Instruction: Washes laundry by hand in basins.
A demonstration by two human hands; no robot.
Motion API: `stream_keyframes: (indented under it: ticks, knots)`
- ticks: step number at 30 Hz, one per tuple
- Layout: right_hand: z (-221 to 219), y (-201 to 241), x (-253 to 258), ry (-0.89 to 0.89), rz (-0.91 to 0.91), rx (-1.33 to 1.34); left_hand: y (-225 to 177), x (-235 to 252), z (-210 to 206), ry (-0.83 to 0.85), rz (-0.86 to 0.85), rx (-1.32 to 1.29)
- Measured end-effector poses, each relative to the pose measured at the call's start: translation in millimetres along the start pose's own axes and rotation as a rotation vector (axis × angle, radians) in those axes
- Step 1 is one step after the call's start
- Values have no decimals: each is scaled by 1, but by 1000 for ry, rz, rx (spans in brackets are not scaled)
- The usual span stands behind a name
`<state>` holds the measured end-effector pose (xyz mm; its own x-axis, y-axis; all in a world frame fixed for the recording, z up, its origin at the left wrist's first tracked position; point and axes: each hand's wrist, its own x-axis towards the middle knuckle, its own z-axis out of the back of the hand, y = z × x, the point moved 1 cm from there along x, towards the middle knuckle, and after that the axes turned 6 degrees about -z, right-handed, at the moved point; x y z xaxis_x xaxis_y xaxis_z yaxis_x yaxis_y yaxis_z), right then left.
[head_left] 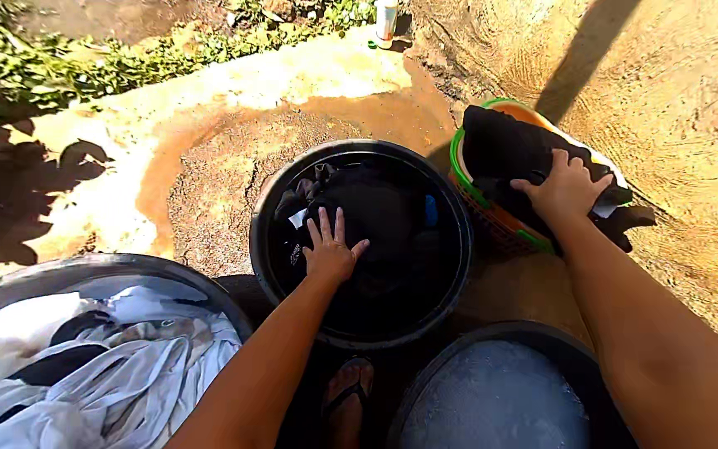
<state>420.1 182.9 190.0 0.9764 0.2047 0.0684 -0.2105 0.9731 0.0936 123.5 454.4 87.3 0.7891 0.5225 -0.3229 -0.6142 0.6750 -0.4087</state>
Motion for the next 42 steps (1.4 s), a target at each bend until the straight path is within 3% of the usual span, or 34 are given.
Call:
stream_keyframes:
  ticks: [4, 8, 11, 14, 17, 21, 23, 26, 29, 32, 34, 36, 38, 40, 42]
  knots:
    - [18, -1, -12, -10, 119, 84, 4, 0, -5, -18, 2, -12]
    - [76, -9, -46, -138, 227, 145, 5, 8, -6, -9, 10, -4]
    - [142, -36, -113, -217, 276, 267, 8, 11, -4, 23, -3, 10]
    - [191, -72, -212, -216, 205, 443, -16, -8, 32, 8, -38, -39]
    - [179, -117, -315, -218, 92, 652, -57, -54, 77, -226, -304, -262]
    - [110, -160, -420, -180, -79, 774, -130, -122, 103, -98, -675, -405]
    - [67, -176, -455, -86, -172, 724, -164, -154, 76, 30, -861, -376]
    - [9, -187, -487, 27, -203, 614, -194, -194, -10, 340, -1016, -273]
    - [-35, -181, -503, 177, -178, 516, -208, -219, -106, 554, -913, -217]
    - [-51, -194, -510, 481, -117, 370, -217, -247, -179, 528, -680, -209]
    - [-57, -221, -529, 389, -206, 246, -201, -270, -224, 513, -571, -108]
    - [-64, -251, -544, 348, -543, 174, -171, -288, -262, 487, -530, 18]
    - [-85, -268, -552, 394, -850, 233, -143, -296, -290, 329, -614, 73]
    - [-115, -266, -552, 349, -866, 246, -137, -294, -307, 224, -677, 111]
    - [-137, -259, -540, 391, -806, 178, -155, -286, -311, 301, -620, 192]
